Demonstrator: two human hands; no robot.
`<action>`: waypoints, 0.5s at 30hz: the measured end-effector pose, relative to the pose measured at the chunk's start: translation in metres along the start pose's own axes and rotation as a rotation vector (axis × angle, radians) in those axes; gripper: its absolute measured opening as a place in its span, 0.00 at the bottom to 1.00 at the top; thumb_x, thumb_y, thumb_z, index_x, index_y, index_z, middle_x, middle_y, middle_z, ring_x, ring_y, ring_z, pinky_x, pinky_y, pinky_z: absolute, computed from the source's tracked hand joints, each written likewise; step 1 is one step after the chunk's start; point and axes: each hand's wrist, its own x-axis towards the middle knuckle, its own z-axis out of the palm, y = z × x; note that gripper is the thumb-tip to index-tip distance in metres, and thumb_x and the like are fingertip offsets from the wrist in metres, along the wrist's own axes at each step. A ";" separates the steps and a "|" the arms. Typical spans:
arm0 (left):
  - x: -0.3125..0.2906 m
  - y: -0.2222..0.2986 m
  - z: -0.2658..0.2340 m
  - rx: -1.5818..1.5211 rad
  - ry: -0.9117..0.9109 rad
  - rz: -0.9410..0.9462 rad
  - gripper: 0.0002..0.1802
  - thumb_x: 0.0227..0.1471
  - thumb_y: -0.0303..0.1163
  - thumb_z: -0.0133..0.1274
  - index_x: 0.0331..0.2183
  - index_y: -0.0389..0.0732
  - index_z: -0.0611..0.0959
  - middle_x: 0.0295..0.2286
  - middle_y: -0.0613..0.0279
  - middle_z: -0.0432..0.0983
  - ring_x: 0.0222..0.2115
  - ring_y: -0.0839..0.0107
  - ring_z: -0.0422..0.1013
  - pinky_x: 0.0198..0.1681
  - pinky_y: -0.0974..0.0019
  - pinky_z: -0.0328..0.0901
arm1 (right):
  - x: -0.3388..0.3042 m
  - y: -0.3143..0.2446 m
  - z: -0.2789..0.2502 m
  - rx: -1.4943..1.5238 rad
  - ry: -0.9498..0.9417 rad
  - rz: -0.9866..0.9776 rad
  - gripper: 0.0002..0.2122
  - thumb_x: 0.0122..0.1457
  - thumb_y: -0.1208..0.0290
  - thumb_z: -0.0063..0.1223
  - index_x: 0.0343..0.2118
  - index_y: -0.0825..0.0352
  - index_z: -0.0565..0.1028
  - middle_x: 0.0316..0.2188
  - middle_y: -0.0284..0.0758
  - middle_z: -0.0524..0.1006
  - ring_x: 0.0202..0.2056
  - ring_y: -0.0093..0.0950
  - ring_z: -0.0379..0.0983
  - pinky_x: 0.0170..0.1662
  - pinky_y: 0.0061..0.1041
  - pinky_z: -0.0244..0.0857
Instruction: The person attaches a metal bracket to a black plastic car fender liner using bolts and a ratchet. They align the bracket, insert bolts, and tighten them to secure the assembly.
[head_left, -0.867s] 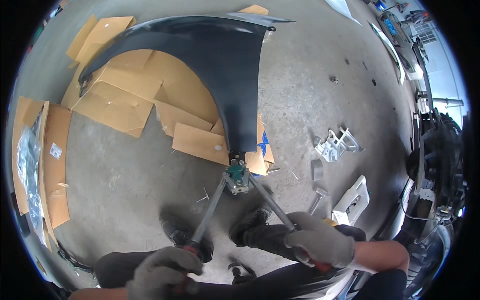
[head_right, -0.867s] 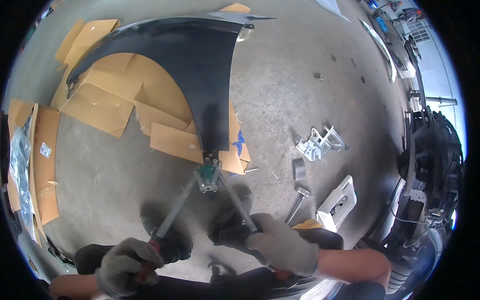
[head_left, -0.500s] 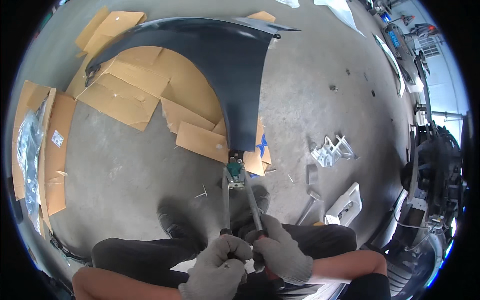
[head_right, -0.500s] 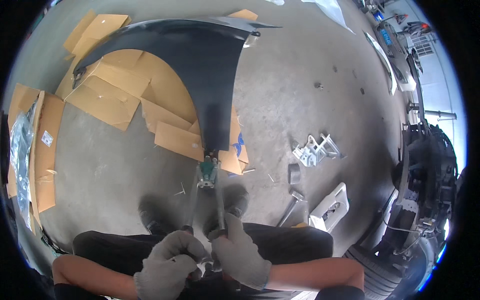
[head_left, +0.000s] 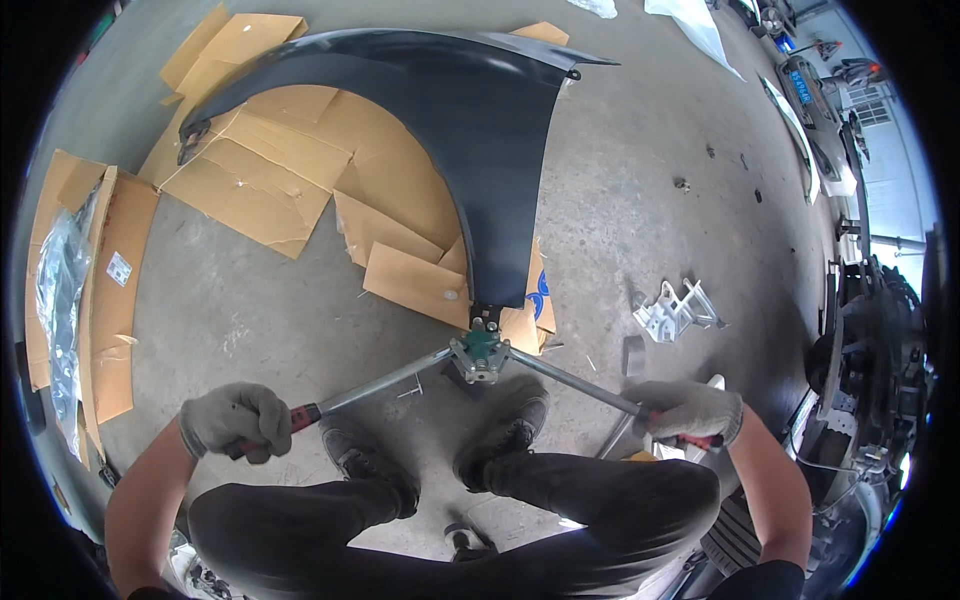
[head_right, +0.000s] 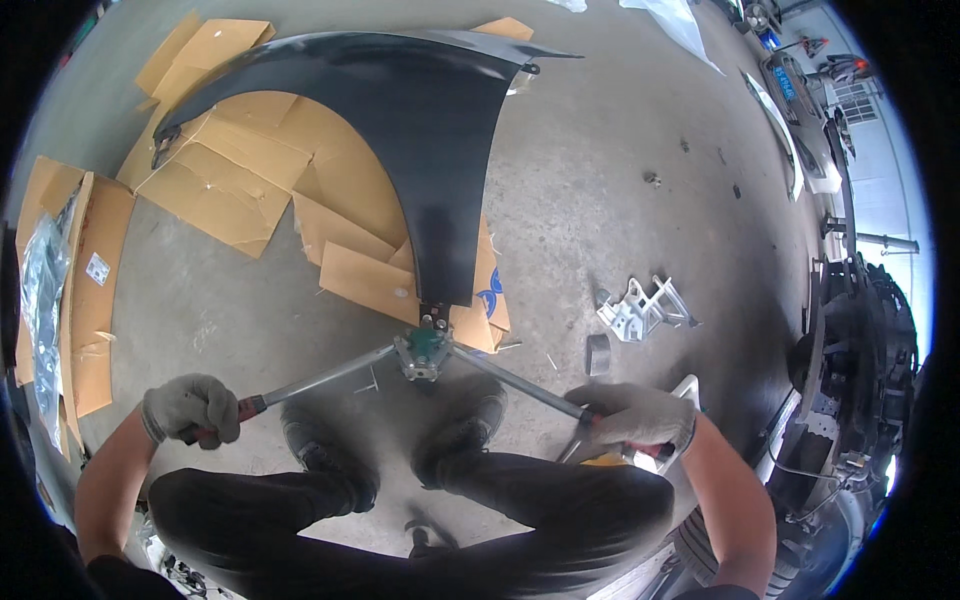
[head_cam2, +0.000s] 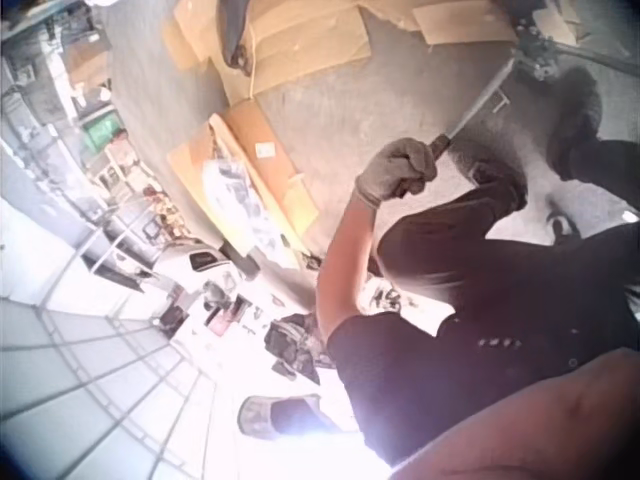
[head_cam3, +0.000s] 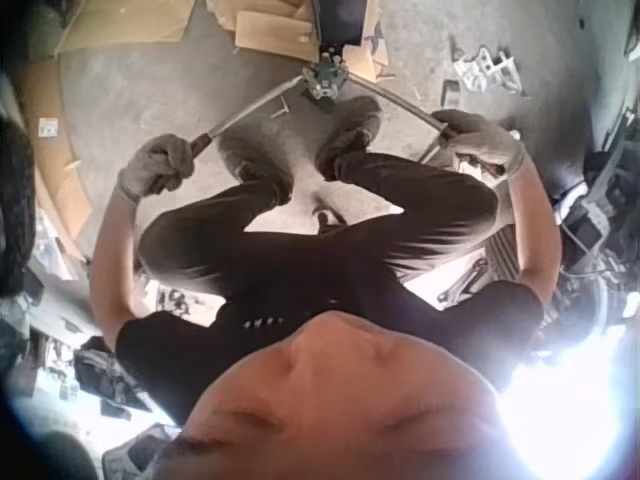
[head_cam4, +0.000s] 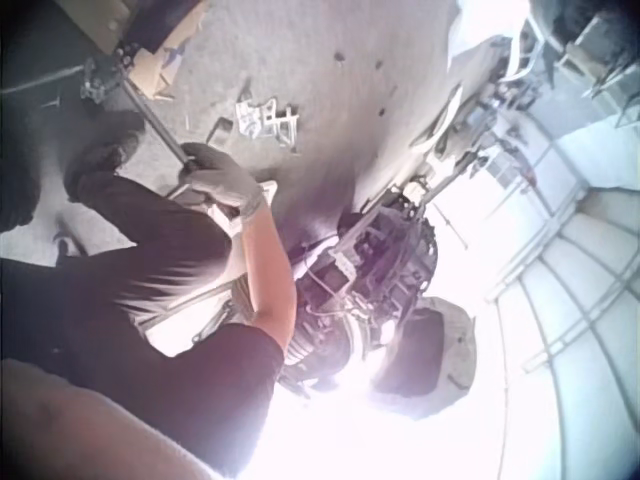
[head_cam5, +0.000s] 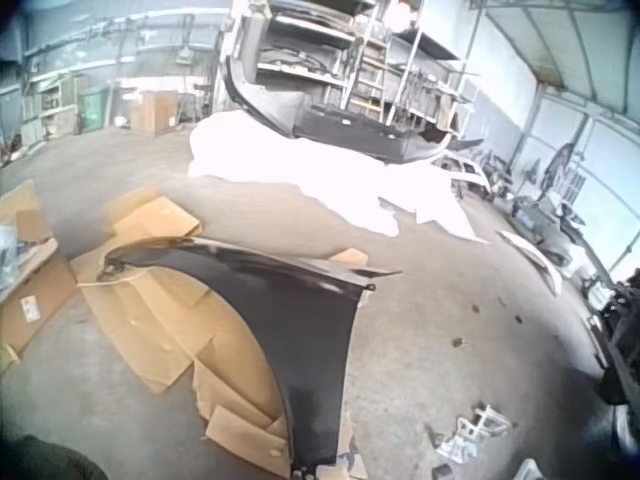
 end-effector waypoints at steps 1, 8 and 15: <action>0.005 0.001 -0.009 0.041 -0.009 0.019 0.06 0.40 0.14 0.53 0.24 0.33 0.81 0.27 0.40 0.78 0.24 0.53 0.75 0.20 0.59 0.70 | 0.000 -0.013 -0.005 -0.081 0.005 0.144 0.23 0.56 0.71 0.56 0.55 0.69 0.71 0.20 0.26 0.69 0.17 0.20 0.66 0.20 0.21 0.61; 0.010 -0.010 -0.021 0.053 0.017 0.023 0.05 0.39 0.15 0.53 0.23 0.31 0.81 0.27 0.36 0.78 0.23 0.51 0.75 0.18 0.57 0.69 | -0.001 -0.019 -0.025 -0.124 -0.115 0.360 0.18 0.55 0.71 0.54 0.49 0.70 0.73 0.23 0.31 0.75 0.19 0.19 0.69 0.21 0.20 0.64; -0.002 0.031 0.096 0.273 0.007 -0.099 0.13 0.46 0.13 0.47 0.34 0.28 0.84 0.34 0.42 0.81 0.28 0.62 0.78 0.22 0.65 0.73 | -0.028 -0.068 0.054 0.282 0.045 0.369 0.16 0.55 0.72 0.51 0.45 0.73 0.72 0.23 0.35 0.74 0.16 0.22 0.69 0.17 0.22 0.61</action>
